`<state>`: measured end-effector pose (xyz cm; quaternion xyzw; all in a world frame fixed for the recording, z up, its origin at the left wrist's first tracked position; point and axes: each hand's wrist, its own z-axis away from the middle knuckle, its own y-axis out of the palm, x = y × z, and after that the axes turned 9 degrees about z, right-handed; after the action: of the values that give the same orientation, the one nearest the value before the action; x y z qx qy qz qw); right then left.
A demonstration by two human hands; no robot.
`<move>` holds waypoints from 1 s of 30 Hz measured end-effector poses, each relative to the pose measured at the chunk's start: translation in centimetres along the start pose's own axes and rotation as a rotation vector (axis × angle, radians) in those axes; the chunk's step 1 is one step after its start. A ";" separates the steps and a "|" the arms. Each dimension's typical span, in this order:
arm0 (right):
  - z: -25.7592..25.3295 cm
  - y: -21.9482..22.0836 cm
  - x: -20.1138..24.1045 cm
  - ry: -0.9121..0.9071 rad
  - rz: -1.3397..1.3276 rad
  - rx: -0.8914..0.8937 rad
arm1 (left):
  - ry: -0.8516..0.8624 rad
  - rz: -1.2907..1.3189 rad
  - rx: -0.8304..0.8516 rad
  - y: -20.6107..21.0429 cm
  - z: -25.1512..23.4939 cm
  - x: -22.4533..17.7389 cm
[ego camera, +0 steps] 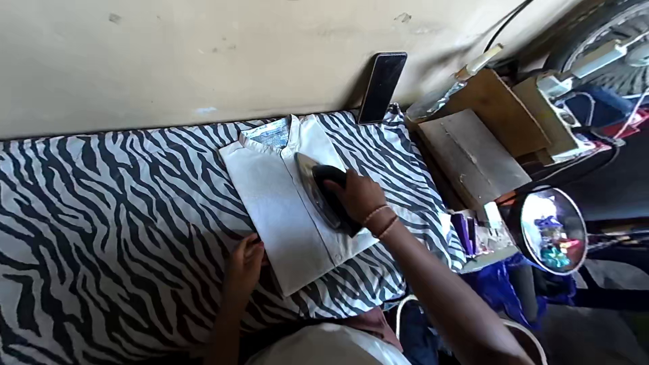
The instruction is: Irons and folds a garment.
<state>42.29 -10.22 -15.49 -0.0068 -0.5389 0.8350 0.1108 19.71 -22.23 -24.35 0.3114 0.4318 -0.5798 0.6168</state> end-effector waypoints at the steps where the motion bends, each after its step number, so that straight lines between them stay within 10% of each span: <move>1: 0.1 0.6 0.3 0.016 -0.004 -0.001 | -0.019 -0.037 0.019 0.3 0.1 0.0; 12: 0.2 0.0 -7.7 0.141 -0.036 -0.068 | 0.129 -0.152 0.112 0.2 -0.7 1.7; 16: 6.2 1.4 -4.7 0.040 0.011 0.002 | 0.107 -0.452 0.010 -5.1 1.5 1.0; 20: 4.8 2.0 1.5 0.020 0.052 0.052 | 0.483 -0.690 -0.251 -4.2 2.9 0.3; 30: 0.8 0.8 0.0 -0.107 0.128 0.091 | 0.840 -0.541 0.094 3.4 3.6 2.8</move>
<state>42.01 -11.26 -15.82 0.0085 -0.5040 0.8632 0.0287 23.52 -26.23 -25.63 0.4222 0.6815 -0.5623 0.2026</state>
